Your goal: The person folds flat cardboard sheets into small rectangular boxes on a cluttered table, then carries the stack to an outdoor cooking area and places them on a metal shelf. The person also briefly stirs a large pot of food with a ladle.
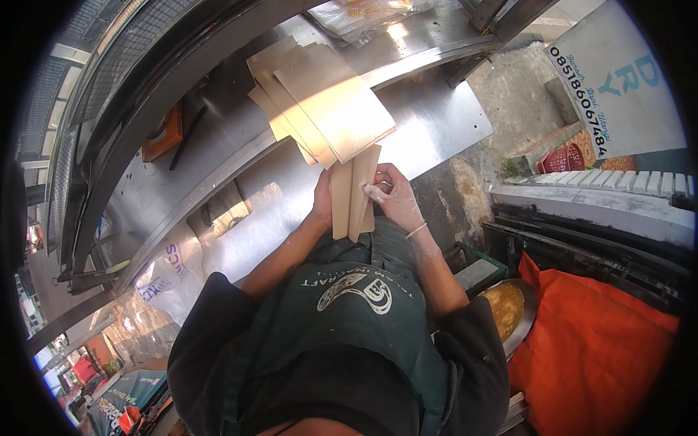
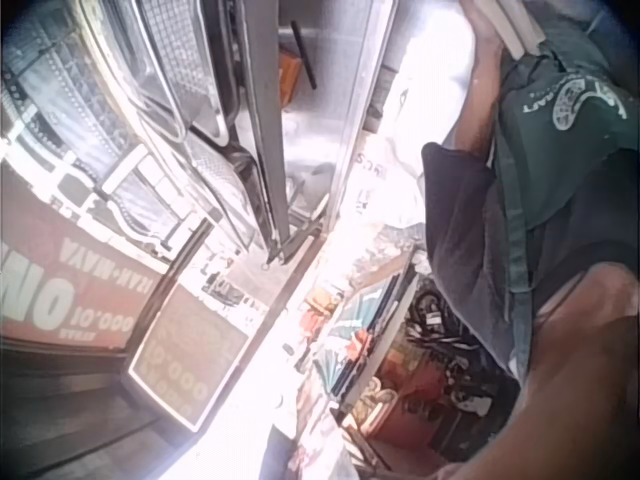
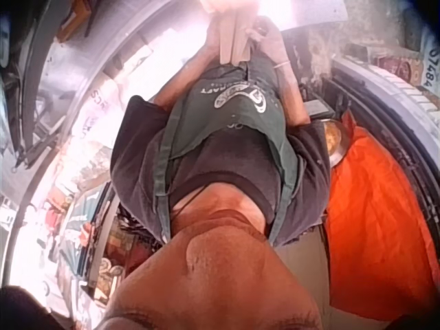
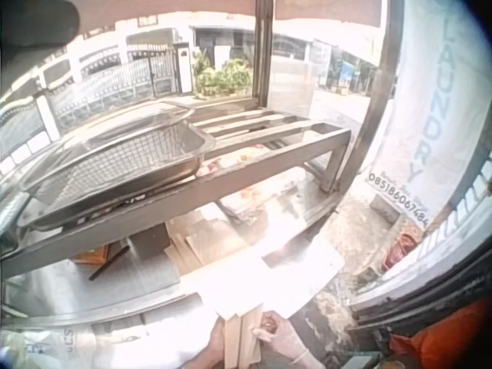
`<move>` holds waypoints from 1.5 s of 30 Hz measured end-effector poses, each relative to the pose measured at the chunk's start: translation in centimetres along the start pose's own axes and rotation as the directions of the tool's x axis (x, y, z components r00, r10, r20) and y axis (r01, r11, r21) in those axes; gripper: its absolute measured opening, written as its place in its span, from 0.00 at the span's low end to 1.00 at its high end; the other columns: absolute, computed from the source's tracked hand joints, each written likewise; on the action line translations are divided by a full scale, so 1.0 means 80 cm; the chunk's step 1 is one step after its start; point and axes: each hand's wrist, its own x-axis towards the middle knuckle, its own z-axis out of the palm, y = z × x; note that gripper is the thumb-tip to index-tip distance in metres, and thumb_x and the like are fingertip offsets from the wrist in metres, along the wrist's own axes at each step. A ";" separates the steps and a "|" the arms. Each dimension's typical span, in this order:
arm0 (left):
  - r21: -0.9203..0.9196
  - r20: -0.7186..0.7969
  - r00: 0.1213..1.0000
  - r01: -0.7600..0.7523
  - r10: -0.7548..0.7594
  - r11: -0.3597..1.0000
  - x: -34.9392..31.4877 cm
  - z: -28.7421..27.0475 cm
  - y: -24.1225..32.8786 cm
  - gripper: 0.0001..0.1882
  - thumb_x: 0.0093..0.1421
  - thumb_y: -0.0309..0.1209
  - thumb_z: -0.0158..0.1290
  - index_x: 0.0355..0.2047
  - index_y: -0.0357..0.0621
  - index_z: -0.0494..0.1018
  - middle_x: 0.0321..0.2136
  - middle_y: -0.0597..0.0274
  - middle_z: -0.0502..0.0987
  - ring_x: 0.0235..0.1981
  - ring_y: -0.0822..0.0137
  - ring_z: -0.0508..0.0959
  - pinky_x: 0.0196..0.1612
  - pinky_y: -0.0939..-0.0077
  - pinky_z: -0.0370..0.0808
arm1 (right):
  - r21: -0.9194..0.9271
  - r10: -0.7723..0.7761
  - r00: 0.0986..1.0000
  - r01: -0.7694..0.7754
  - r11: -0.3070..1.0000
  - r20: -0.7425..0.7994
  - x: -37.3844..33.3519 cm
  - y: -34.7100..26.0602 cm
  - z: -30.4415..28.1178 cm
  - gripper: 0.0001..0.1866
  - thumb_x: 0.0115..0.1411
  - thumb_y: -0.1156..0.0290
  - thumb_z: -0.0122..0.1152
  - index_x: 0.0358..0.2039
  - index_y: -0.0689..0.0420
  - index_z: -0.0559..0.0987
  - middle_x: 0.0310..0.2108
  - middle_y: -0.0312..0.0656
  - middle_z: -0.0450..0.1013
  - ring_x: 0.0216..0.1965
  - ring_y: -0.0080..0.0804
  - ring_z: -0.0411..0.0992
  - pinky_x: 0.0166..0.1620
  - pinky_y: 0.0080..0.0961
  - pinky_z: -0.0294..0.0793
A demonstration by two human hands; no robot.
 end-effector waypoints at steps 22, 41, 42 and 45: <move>0.028 -0.029 0.999 0.043 -0.042 0.999 -0.002 0.007 0.008 0.34 0.69 0.51 0.28 0.63 0.36 0.59 0.55 0.48 0.71 0.52 0.56 0.75 0.54 0.61 0.74 | 0.249 0.101 0.992 -0.118 0.961 0.080 -0.001 0.004 -0.015 0.17 0.62 0.74 0.61 0.51 0.60 0.71 0.38 0.36 0.77 0.39 0.20 0.74 0.44 0.20 0.75; 0.133 0.057 0.992 0.103 -0.111 0.986 0.009 0.010 0.006 0.40 0.68 0.59 0.26 0.65 0.37 0.56 0.55 0.48 0.71 0.52 0.59 0.75 0.54 0.64 0.73 | 0.244 0.096 0.992 -0.112 0.963 0.078 -0.001 0.005 -0.015 0.15 0.63 0.73 0.61 0.48 0.60 0.71 0.37 0.36 0.77 0.37 0.19 0.75 0.42 0.18 0.76; 0.152 0.064 0.992 0.096 -0.107 0.984 0.008 0.015 0.009 0.40 0.68 0.59 0.27 0.65 0.37 0.56 0.55 0.48 0.70 0.52 0.59 0.75 0.55 0.64 0.73 | 0.249 0.095 0.992 -0.111 0.962 0.078 -0.001 0.006 -0.015 0.15 0.63 0.73 0.61 0.48 0.60 0.71 0.36 0.36 0.77 0.37 0.19 0.75 0.42 0.18 0.76; 0.189 0.047 0.994 0.088 -0.099 0.978 0.007 0.010 0.007 0.41 0.68 0.60 0.27 0.65 0.37 0.56 0.56 0.48 0.70 0.53 0.59 0.74 0.55 0.64 0.72 | 0.249 0.097 0.992 -0.114 0.962 0.078 -0.001 0.004 -0.014 0.15 0.63 0.73 0.61 0.48 0.60 0.71 0.36 0.36 0.77 0.37 0.19 0.75 0.42 0.18 0.76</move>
